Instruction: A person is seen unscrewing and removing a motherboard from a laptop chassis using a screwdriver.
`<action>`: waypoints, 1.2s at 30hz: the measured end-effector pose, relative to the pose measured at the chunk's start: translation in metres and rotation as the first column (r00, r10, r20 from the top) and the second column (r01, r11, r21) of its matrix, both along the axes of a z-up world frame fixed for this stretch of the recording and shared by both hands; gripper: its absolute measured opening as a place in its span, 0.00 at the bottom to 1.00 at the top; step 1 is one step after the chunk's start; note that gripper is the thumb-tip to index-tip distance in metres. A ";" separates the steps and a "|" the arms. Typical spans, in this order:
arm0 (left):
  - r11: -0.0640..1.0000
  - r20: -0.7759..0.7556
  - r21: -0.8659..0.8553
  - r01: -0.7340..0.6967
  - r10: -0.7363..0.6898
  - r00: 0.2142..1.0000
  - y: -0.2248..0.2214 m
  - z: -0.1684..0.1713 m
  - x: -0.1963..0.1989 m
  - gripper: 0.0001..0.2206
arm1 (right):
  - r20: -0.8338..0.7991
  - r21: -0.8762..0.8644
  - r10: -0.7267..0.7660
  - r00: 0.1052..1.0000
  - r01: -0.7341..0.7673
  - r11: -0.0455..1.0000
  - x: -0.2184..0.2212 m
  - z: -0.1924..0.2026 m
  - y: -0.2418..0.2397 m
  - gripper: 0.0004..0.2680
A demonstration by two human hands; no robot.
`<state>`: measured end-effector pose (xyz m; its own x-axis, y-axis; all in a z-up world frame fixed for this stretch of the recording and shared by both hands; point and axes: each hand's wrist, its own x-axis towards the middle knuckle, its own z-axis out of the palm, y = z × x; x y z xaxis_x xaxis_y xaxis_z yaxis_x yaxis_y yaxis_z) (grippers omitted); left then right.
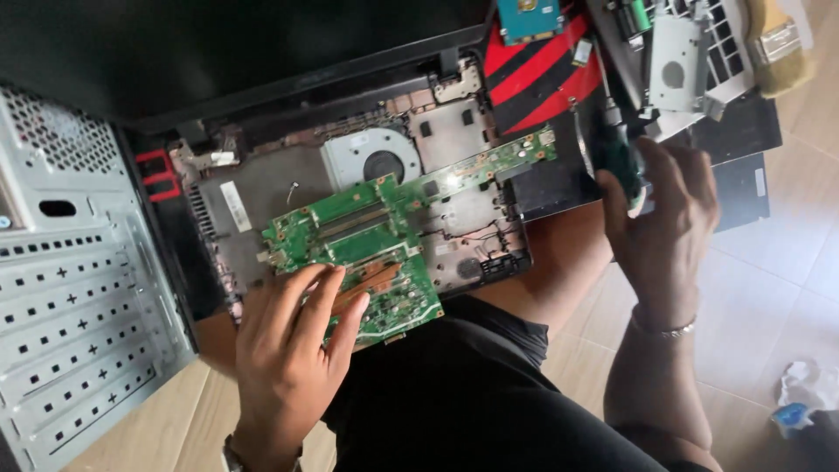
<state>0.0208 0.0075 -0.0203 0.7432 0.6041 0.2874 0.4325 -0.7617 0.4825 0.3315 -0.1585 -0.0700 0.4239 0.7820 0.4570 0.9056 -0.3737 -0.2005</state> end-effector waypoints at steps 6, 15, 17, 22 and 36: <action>0.987 -0.020 0.092 0.130 -0.129 0.991 0.004 0.020 0.045 0.14 | -0.132 0.060 -0.073 0.989 0.081 0.995 0.004 -0.010 -0.006 0.11; 0.896 0.040 0.201 0.396 -0.412 0.910 0.027 0.016 0.160 0.04 | -0.367 0.204 -0.048 0.929 0.131 0.970 0.000 -0.003 -0.031 0.09; 0.887 0.061 0.218 0.406 -0.428 0.902 0.035 0.002 0.187 0.04 | -0.409 0.229 -0.031 0.912 0.135 0.964 -0.001 -0.005 -0.036 0.09; 0.844 -0.003 0.277 0.460 -0.478 0.878 0.057 -0.042 0.239 0.12 | -0.500 0.259 -0.013 0.866 0.164 0.952 -0.001 -0.011 -0.047 0.09; 0.897 -0.046 -0.027 0.441 -0.442 0.896 0.060 -0.064 0.260 0.09 | -0.587 0.272 0.057 0.807 0.130 0.953 0.001 -0.013 -0.053 0.09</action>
<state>0.2811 0.0673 -0.0840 0.9477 0.2141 0.2366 0.0769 -0.8728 0.4820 0.3324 -0.2115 -0.0831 0.7072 0.6344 0.3120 0.5669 -0.2452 -0.7865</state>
